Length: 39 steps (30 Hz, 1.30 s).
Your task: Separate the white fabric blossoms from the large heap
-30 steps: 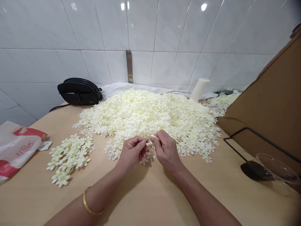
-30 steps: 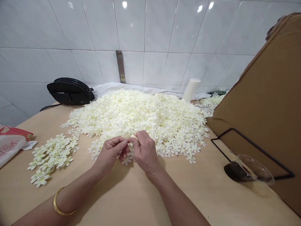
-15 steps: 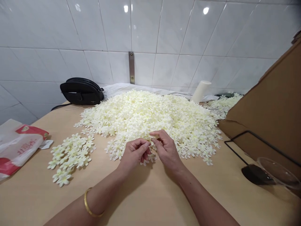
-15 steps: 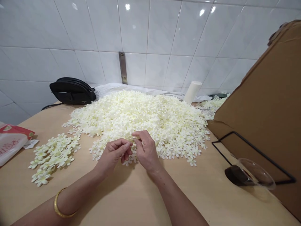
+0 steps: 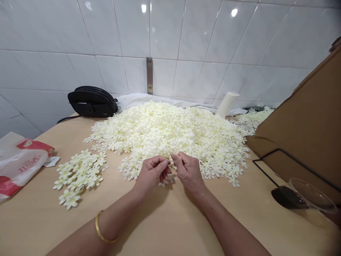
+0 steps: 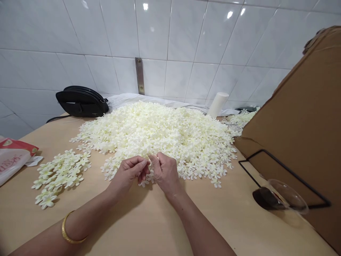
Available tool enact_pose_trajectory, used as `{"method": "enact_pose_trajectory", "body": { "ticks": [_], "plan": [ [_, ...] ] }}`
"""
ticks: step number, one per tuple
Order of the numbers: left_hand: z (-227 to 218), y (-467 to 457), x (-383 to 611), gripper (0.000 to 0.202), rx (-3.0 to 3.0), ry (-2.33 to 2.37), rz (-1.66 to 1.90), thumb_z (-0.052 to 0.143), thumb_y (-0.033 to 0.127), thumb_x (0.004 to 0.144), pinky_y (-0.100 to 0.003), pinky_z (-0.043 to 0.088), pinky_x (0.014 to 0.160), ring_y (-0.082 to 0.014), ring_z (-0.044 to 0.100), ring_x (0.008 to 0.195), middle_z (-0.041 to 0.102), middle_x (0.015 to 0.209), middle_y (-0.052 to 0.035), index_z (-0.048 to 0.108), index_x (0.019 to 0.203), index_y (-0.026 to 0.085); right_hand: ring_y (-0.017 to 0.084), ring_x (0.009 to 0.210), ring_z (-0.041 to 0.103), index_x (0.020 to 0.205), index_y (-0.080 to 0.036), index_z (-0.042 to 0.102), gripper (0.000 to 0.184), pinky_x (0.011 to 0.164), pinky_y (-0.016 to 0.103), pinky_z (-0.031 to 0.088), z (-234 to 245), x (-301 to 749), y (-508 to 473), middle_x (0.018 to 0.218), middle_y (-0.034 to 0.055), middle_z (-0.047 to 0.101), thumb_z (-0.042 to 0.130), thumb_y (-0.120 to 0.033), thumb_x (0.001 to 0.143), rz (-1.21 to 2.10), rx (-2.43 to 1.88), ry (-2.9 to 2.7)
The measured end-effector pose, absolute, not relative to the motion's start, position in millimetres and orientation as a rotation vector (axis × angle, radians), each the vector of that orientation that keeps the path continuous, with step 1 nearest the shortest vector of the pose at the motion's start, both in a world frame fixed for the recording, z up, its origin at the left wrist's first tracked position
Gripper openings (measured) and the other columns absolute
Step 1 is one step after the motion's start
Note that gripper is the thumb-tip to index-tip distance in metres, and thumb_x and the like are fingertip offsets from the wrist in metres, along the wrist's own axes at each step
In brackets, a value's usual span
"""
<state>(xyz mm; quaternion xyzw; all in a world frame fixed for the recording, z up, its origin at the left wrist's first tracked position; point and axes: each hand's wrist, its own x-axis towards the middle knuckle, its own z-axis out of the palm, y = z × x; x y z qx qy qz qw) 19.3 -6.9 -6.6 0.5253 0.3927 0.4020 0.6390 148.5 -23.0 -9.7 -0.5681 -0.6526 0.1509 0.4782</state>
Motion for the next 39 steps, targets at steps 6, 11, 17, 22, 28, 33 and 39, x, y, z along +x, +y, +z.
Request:
{"method": "enact_pose_trajectory", "body": {
  "ticks": [6,11,17,22,28,33,39],
  "plan": [
    [-6,-9,21,0.027,1.177,0.865,0.932,0.058,0.039,0.068,-0.020,0.038,0.041,-0.0070,0.048,0.042,0.055,0.059,0.0007,0.054,0.077,0.014,0.006,0.042,0.028,0.049,-0.018,0.029,0.043,0.041,0.020,0.023,-13,148,-20,0.044,-0.0052,0.027,0.033,-0.044,0.083,0.659,-1.353,-1.445],
    [-3,-14,21,0.023,1.283,0.873,0.933,0.058,0.037,0.068,-0.019,0.036,0.041,-0.0070,0.044,0.040,0.050,0.047,0.0033,0.051,0.070,0.015,0.008,0.040,0.039,0.046,-0.016,0.040,0.048,0.041,0.020,0.029,-13,144,-24,0.041,-0.0027,0.039,0.033,-0.045,0.083,0.773,-1.323,-1.519],
    [-5,-12,19,0.019,1.273,0.882,1.015,0.052,0.033,0.074,-0.020,0.036,0.044,-0.0072,0.043,0.041,0.049,0.045,0.0032,0.049,0.066,0.015,0.008,0.045,0.038,0.066,-0.016,0.052,0.037,0.043,0.020,0.030,-6,148,-25,0.048,-0.0038,0.039,0.035,-0.043,0.083,0.679,-1.340,-1.461],
    [-4,-9,17,0.021,1.226,0.917,1.040,0.054,0.033,0.073,-0.020,0.036,0.046,-0.0074,0.044,0.043,0.050,0.046,0.0031,0.047,0.065,0.015,0.008,0.051,0.039,0.070,-0.017,0.049,0.020,0.047,0.019,0.031,-1,147,-26,0.057,-0.0036,0.044,0.043,-0.032,0.081,0.761,-1.304,-1.583],
    [-5,-8,19,0.025,1.136,0.838,0.881,0.055,0.039,0.071,-0.021,0.037,0.044,-0.0089,0.047,0.040,0.052,0.047,0.0026,0.049,0.069,0.016,0.007,0.046,0.031,0.056,-0.018,0.035,0.031,0.045,0.020,0.026,-5,146,-24,0.048,-0.0060,0.032,0.038,-0.034,0.083,0.612,-1.375,-1.554],
    [-6,-8,19,0.023,1.116,0.834,0.928,0.058,0.034,0.069,-0.021,0.039,0.047,-0.0080,0.047,0.043,0.052,0.047,0.0020,0.048,0.062,0.015,0.007,0.044,0.031,0.052,-0.018,0.035,0.038,0.043,0.020,0.026,-8,146,-23,0.046,-0.0056,0.031,0.036,-0.040,0.083,0.670,-1.353,-1.503],
    [-6,-4,16,0.024,1.093,0.918,1.068,0.060,0.035,0.067,-0.021,0.038,0.046,-0.0080,0.046,0.041,0.050,0.045,0.0038,0.047,0.061,0.015,0.009,0.054,0.046,0.074,-0.017,0.051,0.020,0.050,0.020,0.038,-1,148,-25,0.061,-0.0026,0.049,0.050,-0.036,0.076,0.992,-1.182,-1.425]
  ]
}}
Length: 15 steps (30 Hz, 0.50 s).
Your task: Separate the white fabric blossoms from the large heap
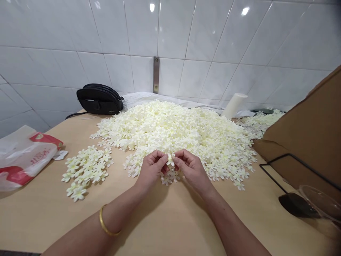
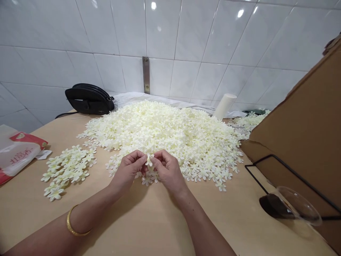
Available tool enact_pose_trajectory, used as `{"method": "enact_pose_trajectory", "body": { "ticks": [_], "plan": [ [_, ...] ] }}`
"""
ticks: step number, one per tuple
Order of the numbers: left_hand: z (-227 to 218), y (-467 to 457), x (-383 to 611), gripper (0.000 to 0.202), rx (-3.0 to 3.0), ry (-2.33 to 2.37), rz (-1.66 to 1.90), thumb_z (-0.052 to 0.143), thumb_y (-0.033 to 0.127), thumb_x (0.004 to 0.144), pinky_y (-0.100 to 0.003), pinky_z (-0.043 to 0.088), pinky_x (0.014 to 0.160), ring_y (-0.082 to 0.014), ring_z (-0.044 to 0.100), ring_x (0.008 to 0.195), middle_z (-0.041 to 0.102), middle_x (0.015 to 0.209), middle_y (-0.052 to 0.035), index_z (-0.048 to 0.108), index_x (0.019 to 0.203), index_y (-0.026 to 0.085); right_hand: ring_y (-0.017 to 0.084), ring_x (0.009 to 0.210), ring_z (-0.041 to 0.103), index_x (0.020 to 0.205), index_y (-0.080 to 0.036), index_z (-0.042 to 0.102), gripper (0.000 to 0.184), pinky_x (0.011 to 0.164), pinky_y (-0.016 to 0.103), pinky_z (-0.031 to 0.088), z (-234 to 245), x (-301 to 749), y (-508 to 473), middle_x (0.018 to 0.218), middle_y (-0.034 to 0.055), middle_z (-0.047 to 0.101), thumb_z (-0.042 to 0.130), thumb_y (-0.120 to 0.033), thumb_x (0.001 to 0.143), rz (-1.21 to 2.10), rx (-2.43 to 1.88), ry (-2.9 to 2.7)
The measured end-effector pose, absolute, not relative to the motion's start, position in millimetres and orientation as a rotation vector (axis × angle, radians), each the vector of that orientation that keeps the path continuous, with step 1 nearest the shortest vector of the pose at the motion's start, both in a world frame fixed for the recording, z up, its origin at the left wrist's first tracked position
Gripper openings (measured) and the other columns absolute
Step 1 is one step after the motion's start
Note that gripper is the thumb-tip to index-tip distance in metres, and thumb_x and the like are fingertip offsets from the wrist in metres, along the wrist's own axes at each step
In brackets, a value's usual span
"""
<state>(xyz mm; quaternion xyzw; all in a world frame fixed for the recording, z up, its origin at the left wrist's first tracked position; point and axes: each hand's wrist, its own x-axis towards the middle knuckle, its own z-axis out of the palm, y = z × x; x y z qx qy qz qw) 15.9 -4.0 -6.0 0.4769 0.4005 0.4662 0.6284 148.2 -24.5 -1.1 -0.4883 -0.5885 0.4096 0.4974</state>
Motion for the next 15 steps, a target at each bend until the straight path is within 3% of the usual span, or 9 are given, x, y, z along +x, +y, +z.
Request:
{"method": "enact_pose_trajectory", "body": {
  "ticks": [5,11,15],
  "plan": [
    [-3.2,-5.7,18.0,0.023,0.889,0.742,0.928,0.064,0.033,0.064,-0.020,0.038,0.045,-0.0080,0.049,0.044,0.055,0.052,0.0015,0.051,0.068,0.014,0.010,0.053,0.047,0.073,-0.016,0.054,0.017,0.052,0.022,0.041,-1.9,148.2,-23.3,0.057,-0.0026,0.049,0.049,-0.031,0.077,0.960,-1.181,-1.433],
    [-5.9,-4.5,16.1,0.021,0.914,0.839,1.010,0.066,0.026,0.062,-0.018,0.036,0.042,-0.0064,0.047,0.042,0.054,0.051,0.0018,0.050,0.060,0.013,0.014,0.072,0.052,0.087,-0.018,0.057,0.015,0.066,0.027,0.041,-4.2,145.0,-27.6,0.080,0.0036,0.057,0.045,-0.020,0.079,0.450,-1.247,-1.597],
    [-6.9,-2.4,15.0,0.023,0.878,0.812,0.994,0.062,0.033,0.067,-0.019,0.037,0.043,-0.0066,0.047,0.042,0.052,0.048,0.0012,0.053,0.062,0.013,0.015,0.072,0.052,0.082,-0.019,0.059,0.016,0.065,0.027,0.042,-3.8,143.0,-29.8,0.077,0.0043,0.057,0.043,-0.017,0.080,0.367,-1.182,-1.743]
  ]
}}
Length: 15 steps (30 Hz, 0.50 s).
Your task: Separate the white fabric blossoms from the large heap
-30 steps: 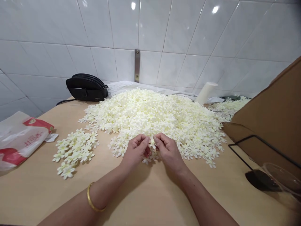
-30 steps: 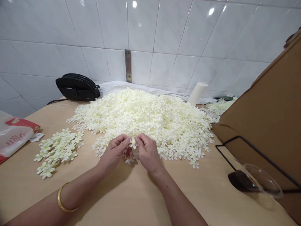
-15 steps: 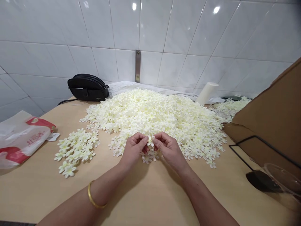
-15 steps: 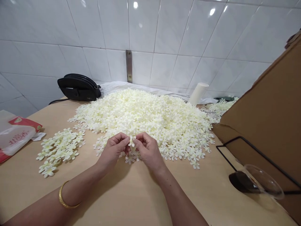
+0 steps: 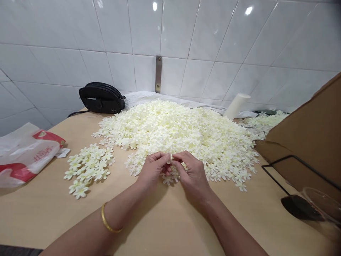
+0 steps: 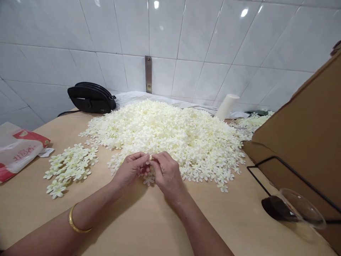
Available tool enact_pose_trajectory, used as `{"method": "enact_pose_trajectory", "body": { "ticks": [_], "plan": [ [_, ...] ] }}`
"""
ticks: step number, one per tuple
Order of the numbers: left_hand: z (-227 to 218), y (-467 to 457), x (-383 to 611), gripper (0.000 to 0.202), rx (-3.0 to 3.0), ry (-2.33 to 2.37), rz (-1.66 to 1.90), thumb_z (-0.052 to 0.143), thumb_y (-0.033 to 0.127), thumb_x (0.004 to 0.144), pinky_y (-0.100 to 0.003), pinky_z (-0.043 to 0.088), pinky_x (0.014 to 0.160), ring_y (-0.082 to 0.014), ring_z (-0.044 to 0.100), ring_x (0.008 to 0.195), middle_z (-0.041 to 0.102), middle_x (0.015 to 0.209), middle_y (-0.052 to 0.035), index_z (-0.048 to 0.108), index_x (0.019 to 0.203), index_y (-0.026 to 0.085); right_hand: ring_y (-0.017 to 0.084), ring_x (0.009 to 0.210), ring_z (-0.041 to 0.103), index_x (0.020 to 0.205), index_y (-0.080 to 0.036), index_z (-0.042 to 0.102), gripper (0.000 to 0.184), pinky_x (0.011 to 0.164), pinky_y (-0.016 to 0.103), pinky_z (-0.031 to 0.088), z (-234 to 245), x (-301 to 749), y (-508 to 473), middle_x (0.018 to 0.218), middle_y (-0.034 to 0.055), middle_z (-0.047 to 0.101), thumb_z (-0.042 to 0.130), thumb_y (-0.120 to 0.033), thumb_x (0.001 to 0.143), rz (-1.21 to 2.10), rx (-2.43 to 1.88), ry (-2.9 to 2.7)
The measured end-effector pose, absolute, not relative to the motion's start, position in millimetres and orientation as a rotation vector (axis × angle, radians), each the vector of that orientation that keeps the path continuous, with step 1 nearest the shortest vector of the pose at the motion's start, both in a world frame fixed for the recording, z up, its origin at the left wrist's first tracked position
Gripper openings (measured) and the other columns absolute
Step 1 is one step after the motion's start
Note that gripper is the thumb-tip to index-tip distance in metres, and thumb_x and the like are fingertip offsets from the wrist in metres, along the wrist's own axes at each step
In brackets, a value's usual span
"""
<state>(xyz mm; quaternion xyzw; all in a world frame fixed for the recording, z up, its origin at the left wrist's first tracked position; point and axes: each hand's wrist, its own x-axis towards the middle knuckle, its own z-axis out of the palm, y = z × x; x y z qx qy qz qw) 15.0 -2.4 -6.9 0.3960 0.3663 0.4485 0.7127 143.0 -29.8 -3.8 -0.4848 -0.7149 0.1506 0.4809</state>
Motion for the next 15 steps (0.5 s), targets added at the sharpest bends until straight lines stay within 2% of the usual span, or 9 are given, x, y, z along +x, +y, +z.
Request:
{"method": "enact_pose_trajectory", "body": {
  "ticks": [5,11,15],
  "plan": [
    [-8.4,-2.3,16.6,0.028,0.813,0.759,0.990,0.059,0.040,0.069,-0.019,0.038,0.044,-0.0079,0.049,0.045,0.051,0.049,0.0004,0.055,0.064,0.013,0.014,0.068,0.052,0.078,-0.018,0.059,0.020,0.062,0.025,0.041,-6.4,144.6,-27.8,0.072,0.0041,0.056,0.039,-0.014,0.080,0.304,-1.219,-1.795],
    [-7.9,-4.9,17.6,0.020,0.865,0.726,0.937,0.068,0.026,0.060,-0.021,0.040,0.046,-0.0074,0.049,0.044,0.052,0.048,0.0019,0.054,0.063,0.013,0.013,0.062,0.048,0.071,-0.016,0.053,0.018,0.056,0.024,0.036,-7.5,144.3,-27.3,0.067,0.0029,0.052,0.038,-0.014,0.080,0.232,-1.322,-1.781],
    [-6.7,-5.1,18.1,0.019,0.861,0.721,0.929,0.068,0.022,0.060,-0.021,0.041,0.045,-0.0079,0.050,0.044,0.054,0.049,0.0020,0.053,0.066,0.013,0.012,0.058,0.046,0.072,-0.017,0.053,0.015,0.055,0.023,0.035,-6.6,145.1,-27.7,0.064,0.0003,0.051,0.039,-0.017,0.080,0.378,-1.360,-1.662]
  ]
}}
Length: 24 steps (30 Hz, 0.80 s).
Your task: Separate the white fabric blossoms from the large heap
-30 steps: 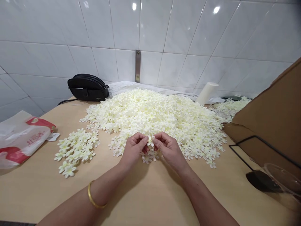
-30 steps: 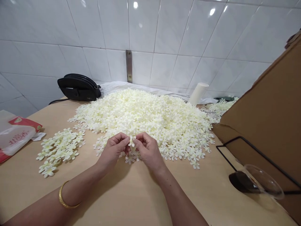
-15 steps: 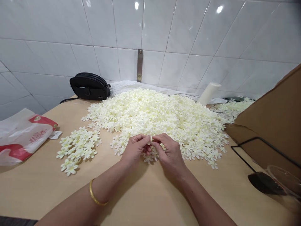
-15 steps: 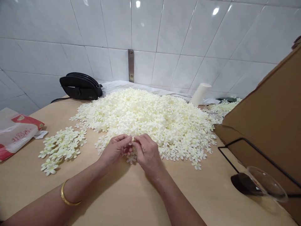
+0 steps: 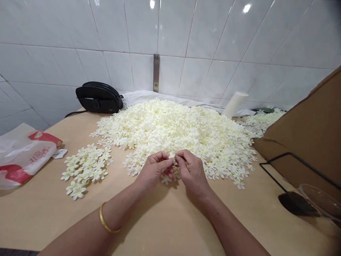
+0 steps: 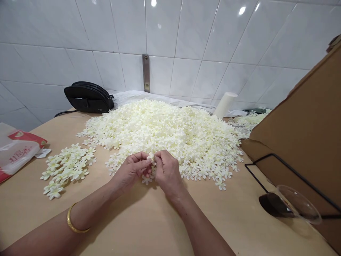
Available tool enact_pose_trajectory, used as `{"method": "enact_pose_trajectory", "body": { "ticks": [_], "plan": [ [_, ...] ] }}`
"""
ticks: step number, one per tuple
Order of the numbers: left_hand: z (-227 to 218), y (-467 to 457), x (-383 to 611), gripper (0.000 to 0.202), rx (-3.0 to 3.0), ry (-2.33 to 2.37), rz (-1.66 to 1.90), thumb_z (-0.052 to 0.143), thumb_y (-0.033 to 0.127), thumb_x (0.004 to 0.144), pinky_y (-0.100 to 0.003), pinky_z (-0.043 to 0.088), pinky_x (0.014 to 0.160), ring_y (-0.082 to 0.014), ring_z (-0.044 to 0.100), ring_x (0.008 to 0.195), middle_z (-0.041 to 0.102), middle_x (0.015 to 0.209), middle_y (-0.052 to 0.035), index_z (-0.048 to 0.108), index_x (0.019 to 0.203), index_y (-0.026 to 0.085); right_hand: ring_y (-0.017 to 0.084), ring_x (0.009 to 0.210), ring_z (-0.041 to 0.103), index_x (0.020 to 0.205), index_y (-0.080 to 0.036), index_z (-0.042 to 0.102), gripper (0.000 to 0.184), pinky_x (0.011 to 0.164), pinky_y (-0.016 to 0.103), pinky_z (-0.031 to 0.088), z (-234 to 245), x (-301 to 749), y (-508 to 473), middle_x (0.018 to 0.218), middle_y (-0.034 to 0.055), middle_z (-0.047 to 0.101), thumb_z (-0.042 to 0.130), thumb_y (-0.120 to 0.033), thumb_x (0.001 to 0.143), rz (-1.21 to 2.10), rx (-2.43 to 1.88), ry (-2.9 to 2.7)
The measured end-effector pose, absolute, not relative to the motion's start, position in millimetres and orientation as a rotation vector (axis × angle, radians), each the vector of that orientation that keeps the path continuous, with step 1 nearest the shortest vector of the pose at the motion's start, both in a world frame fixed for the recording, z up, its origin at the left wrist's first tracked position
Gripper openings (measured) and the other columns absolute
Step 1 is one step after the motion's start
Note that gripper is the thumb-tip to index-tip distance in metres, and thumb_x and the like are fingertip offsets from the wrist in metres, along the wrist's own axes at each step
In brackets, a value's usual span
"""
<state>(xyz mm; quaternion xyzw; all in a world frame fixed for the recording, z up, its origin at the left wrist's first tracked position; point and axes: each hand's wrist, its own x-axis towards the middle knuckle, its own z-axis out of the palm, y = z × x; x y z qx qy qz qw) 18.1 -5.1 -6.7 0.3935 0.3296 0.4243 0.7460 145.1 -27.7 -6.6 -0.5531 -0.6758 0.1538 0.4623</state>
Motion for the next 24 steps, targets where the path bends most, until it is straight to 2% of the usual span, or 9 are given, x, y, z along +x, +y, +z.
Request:
{"method": "enact_pose_trajectory", "body": {
  "ticks": [5,14,24],
  "plan": [
    [-8,-4,18,0.015,0.834,0.672,0.944,0.064,0.019,0.064,-0.020,0.041,0.045,-0.0077,0.052,0.046,0.059,0.057,-0.0002,0.051,0.068,0.014,0.011,0.058,0.048,0.072,-0.017,0.052,0.014,0.055,0.023,0.038,-2,148,-28,0.062,-0.0010,0.052,0.043,-0.024,0.080,0.744,-1.272,-1.481],
    [-10,-4,17,0.014,0.875,0.696,0.970,0.062,0.021,0.065,-0.022,0.041,0.044,-0.0103,0.052,0.045,0.056,0.050,0.0011,0.049,0.067,0.015,0.008,0.053,0.045,0.073,-0.018,0.051,0.013,0.054,0.021,0.037,-10,157,-17,0.056,-0.0044,0.048,0.053,-0.030,0.075,1.126,-1.010,-1.066],
    [-16,-19,26,0.011,1.180,0.784,0.911,0.051,0.025,0.074,-0.020,0.035,0.046,-0.0076,0.044,0.043,0.051,0.047,0.0024,0.047,0.069,0.016,0.007,0.054,0.046,0.073,-0.018,0.053,0.012,0.056,0.020,0.037,-7,170,-8,0.057,-0.0043,0.050,0.055,-0.029,0.074,0.956,-1.000,-0.963]
  ]
}}
